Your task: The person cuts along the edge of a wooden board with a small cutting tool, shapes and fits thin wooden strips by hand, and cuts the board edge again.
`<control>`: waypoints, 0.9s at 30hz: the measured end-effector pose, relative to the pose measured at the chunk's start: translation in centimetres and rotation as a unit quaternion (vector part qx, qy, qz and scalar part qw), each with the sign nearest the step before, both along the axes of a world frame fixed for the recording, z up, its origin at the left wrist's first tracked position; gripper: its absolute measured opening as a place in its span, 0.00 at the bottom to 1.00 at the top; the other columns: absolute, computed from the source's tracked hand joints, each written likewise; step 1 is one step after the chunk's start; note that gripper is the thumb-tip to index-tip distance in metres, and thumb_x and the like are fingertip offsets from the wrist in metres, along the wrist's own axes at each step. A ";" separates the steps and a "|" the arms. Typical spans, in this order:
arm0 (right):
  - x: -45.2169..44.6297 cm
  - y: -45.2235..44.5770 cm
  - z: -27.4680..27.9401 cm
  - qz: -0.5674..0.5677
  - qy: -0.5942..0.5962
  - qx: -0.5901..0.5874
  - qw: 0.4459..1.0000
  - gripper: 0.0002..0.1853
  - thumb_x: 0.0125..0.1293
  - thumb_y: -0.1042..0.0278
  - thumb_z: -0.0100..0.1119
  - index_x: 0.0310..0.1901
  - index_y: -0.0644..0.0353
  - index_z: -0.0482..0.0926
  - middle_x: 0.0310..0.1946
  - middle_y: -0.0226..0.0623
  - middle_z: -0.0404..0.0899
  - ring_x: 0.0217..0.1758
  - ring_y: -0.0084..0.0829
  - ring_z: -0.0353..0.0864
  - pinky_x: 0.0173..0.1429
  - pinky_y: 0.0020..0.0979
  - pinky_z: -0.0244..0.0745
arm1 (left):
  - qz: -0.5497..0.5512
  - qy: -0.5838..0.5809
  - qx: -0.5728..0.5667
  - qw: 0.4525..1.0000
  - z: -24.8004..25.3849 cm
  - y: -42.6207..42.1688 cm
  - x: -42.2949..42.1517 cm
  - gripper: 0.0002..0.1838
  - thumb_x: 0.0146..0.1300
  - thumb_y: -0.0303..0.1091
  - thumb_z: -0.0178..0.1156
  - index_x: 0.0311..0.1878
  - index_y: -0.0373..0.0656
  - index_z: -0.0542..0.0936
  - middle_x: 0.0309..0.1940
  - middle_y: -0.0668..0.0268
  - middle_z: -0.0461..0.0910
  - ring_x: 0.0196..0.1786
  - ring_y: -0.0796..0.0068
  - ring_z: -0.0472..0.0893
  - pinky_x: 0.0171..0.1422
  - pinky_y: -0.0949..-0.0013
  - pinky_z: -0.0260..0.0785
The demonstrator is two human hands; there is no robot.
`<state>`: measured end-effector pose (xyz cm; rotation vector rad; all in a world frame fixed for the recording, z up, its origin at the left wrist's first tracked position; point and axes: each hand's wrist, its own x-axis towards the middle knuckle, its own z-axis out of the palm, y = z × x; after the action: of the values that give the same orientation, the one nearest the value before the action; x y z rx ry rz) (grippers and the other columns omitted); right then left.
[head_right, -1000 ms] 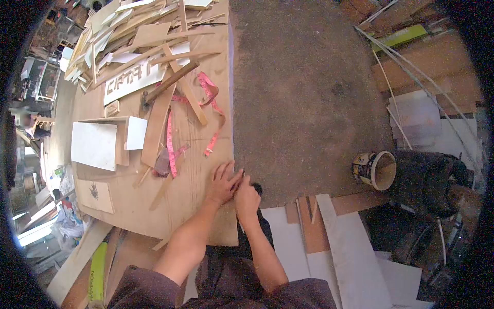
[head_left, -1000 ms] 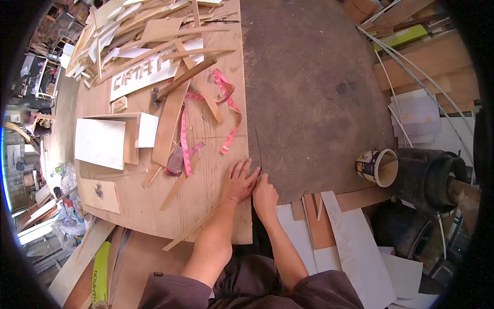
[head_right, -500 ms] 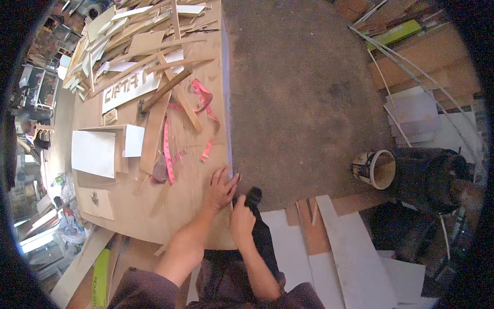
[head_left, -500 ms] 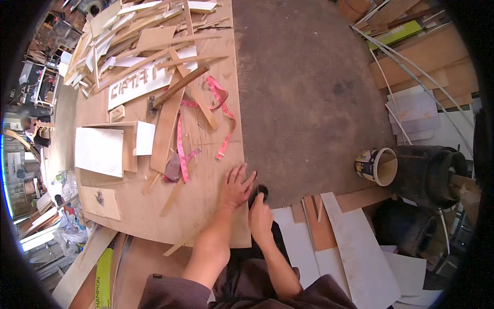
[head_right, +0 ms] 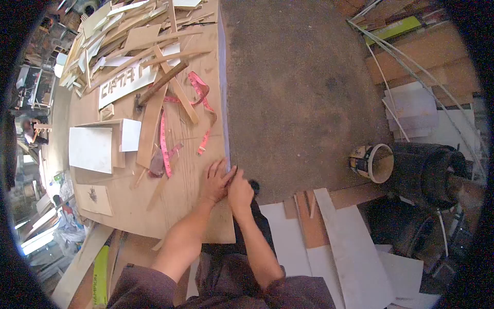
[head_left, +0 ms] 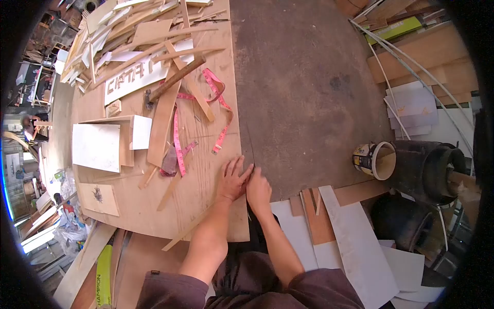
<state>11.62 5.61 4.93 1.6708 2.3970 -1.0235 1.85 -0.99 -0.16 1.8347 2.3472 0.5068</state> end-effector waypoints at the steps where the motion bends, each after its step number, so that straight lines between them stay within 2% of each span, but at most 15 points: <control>1: 0.2 -0.4 0.2 -0.001 0.001 -0.003 1.000 0.15 0.68 0.63 0.56 0.49 0.61 0.67 0.27 0.54 0.82 0.34 0.54 0.86 0.35 0.52 0.80 | -0.008 0.016 -0.027 0.999 0.6 -0.2 0.0 0.24 0.64 0.42 0.59 0.64 0.62 0.76 0.72 0.61 0.66 0.73 0.59 0.63 0.77 0.49 0.51; 2: 0.4 -0.8 0.5 0.003 -0.012 -0.004 1.000 0.15 0.67 0.63 0.57 0.49 0.61 0.67 0.27 0.54 0.83 0.33 0.54 0.86 0.35 0.52 0.80 | -0.018 0.033 -0.052 0.998 1.0 -0.2 -0.2 0.24 0.64 0.41 0.59 0.65 0.62 0.76 0.72 0.61 0.66 0.73 0.59 0.63 0.77 0.49 0.51; 4: 1.9 -2.3 2.5 0.024 -0.047 -0.004 0.999 0.16 0.67 0.63 0.56 0.50 0.60 0.65 0.26 0.54 0.83 0.32 0.54 0.86 0.34 0.50 0.81 | -0.005 0.010 -0.021 1.000 -0.3 -0.1 -0.1 0.24 0.64 0.41 0.59 0.65 0.62 0.76 0.72 0.60 0.66 0.73 0.59 0.63 0.77 0.49 0.51; 5: 2.9 -3.5 4.2 0.017 -0.086 -0.059 0.994 0.16 0.68 0.61 0.55 0.51 0.60 0.65 0.27 0.55 0.83 0.33 0.53 0.86 0.35 0.50 0.81 | 0.011 -0.016 0.004 1.000 -0.8 -0.3 0.4 0.24 0.64 0.41 0.59 0.65 0.62 0.76 0.72 0.60 0.65 0.73 0.59 0.63 0.77 0.48 0.51; 8: 2.9 -4.0 3.8 0.014 -0.105 -0.095 0.990 0.15 0.69 0.63 0.53 0.51 0.61 0.65 0.28 0.56 0.83 0.34 0.54 0.86 0.36 0.52 0.81 | 0.003 0.006 -0.001 1.000 0.3 -0.2 0.3 0.24 0.64 0.41 0.59 0.64 0.61 0.76 0.72 0.59 0.66 0.73 0.60 0.63 0.76 0.49 0.52; 10: 0.6 -1.4 0.8 -0.003 -0.013 -0.008 1.000 0.13 0.71 0.66 0.49 0.52 0.60 0.65 0.30 0.58 0.83 0.35 0.57 0.85 0.38 0.55 0.79 | -0.004 0.016 -0.004 1.000 -0.1 -0.1 0.0 0.23 0.64 0.41 0.59 0.64 0.61 0.77 0.72 0.59 0.66 0.73 0.60 0.63 0.76 0.49 0.52; 13: 0.9 -0.6 1.3 0.002 0.016 -0.010 1.000 0.09 0.72 0.67 0.46 0.50 0.60 0.65 0.29 0.59 0.82 0.35 0.59 0.85 0.38 0.57 0.78 | -0.007 0.015 -0.009 1.000 0.4 -0.2 0.0 0.23 0.64 0.41 0.59 0.63 0.60 0.77 0.71 0.59 0.66 0.73 0.59 0.63 0.76 0.49 0.53; 15: 2.7 -2.9 5.1 -0.007 -0.057 -0.085 0.995 0.08 0.73 0.67 0.46 0.48 0.61 0.66 0.29 0.58 0.82 0.35 0.59 0.84 0.38 0.57 0.78 | -0.004 0.005 -0.003 1.000 0.5 0.1 0.0 0.23 0.64 0.41 0.58 0.63 0.60 0.77 0.71 0.60 0.66 0.73 0.59 0.63 0.76 0.49 0.53; 16: 3.2 -3.8 6.0 -0.033 -0.064 -0.141 0.987 0.09 0.73 0.69 0.46 0.48 0.64 0.68 0.30 0.64 0.79 0.35 0.64 0.81 0.39 0.59 0.75 | 0.000 0.002 -0.010 1.000 0.2 0.1 0.1 0.23 0.64 0.41 0.58 0.63 0.60 0.77 0.71 0.59 0.66 0.73 0.59 0.63 0.76 0.49 0.52; 17: 3.2 -3.6 5.6 -0.030 -0.066 -0.143 0.987 0.09 0.73 0.69 0.46 0.48 0.64 0.68 0.30 0.64 0.79 0.35 0.64 0.81 0.39 0.59 0.75 | 0.004 -0.002 -0.019 1.000 0.1 -0.2 0.4 0.22 0.64 0.41 0.58 0.63 0.60 0.77 0.71 0.59 0.66 0.73 0.59 0.63 0.76 0.49 0.52; 20: 0.8 -0.8 2.0 -0.028 0.018 -0.025 0.999 0.09 0.72 0.69 0.46 0.48 0.64 0.68 0.28 0.63 0.79 0.35 0.64 0.81 0.39 0.59 0.74 | -0.005 0.007 -0.009 1.000 -0.1 -0.1 0.1 0.23 0.64 0.41 0.58 0.63 0.60 0.77 0.71 0.59 0.67 0.72 0.59 0.64 0.76 0.49 0.52; 21: 0.9 -0.6 2.0 -0.029 0.020 -0.025 0.999 0.09 0.72 0.69 0.46 0.48 0.64 0.68 0.28 0.63 0.79 0.35 0.64 0.81 0.39 0.59 0.74 | -0.007 0.009 -0.009 1.000 -0.1 -0.1 0.1 0.23 0.64 0.41 0.58 0.63 0.60 0.77 0.71 0.59 0.67 0.72 0.59 0.64 0.76 0.49 0.52; 23: 0.8 -0.3 2.5 0.007 -0.009 -0.010 1.000 0.10 0.70 0.69 0.50 0.49 0.62 0.67 0.30 0.55 0.83 0.35 0.57 0.85 0.37 0.55 0.79 | -0.007 0.018 0.006 1.000 0.1 -0.1 0.0 0.23 0.64 0.41 0.58 0.63 0.61 0.77 0.71 0.59 0.67 0.72 0.59 0.65 0.76 0.49 0.52; 27: 3.8 -3.8 5.7 0.001 -0.074 -0.104 0.992 0.10 0.70 0.68 0.49 0.49 0.60 0.67 0.30 0.57 0.83 0.35 0.57 0.85 0.38 0.54 0.79 | 0.003 -0.005 -0.005 1.000 0.1 0.0 0.4 0.23 0.64 0.41 0.58 0.64 0.60 0.77 0.71 0.59 0.67 0.72 0.59 0.65 0.76 0.49 0.51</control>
<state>15.44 1.85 10.59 1.6112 2.1205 -1.0665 2.22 -0.98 -0.11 1.8177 2.3452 0.5037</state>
